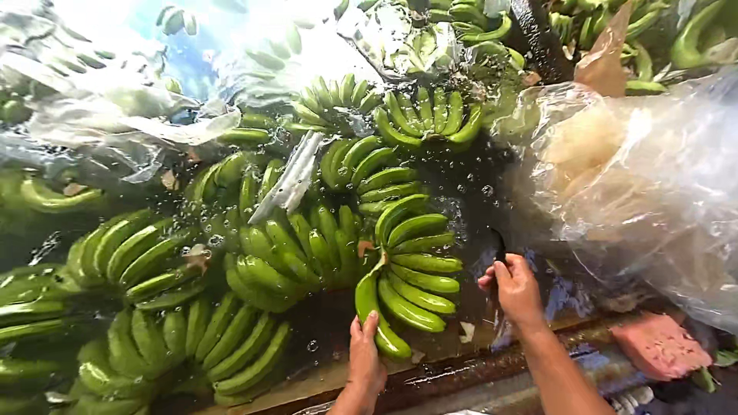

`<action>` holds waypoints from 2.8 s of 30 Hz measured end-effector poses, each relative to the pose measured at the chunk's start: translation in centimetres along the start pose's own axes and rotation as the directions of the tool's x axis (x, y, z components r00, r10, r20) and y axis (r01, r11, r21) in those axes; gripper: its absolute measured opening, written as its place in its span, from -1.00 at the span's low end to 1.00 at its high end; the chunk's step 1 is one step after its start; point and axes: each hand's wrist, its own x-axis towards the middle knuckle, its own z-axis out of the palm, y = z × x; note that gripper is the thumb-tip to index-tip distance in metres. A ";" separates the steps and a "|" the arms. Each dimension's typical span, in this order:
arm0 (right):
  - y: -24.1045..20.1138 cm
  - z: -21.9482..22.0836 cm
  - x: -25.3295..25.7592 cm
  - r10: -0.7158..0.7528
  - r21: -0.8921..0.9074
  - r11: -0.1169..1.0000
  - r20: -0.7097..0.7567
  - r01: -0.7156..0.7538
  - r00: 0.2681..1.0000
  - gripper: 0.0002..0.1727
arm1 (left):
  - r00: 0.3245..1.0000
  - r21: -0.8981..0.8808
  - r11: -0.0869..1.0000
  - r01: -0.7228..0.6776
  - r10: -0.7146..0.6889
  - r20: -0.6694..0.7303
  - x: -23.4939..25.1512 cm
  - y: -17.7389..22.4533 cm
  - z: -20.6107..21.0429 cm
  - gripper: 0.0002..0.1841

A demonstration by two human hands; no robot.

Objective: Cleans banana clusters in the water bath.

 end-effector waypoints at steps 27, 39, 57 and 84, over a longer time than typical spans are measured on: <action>4.2 -2.3 -6.4 0.478 -0.669 0.656 0.011 -0.349 0.878 -0.50 | 0.911 0.025 0.933 0.359 -0.356 0.209 -1.9 -1.5 2.7 -0.64; 6.9 -7.9 -10.1 0.182 -0.477 0.879 0.344 0.004 0.921 -0.63 | 0.905 0.145 0.982 0.124 -0.172 0.389 2.6 -3.4 4.0 -0.50; 5.3 -2.3 -7.4 0.440 -0.462 0.847 0.333 -0.262 0.834 -0.49 | 0.970 0.039 0.995 0.093 -0.099 0.222 -1.8 -5.3 5.9 -0.43; 4.9 -18.6 -1.9 0.043 -0.710 0.704 0.021 -0.015 0.999 -0.31 | 0.940 0.631 0.767 -0.114 -0.122 0.317 8.6 -1.9 4.1 0.00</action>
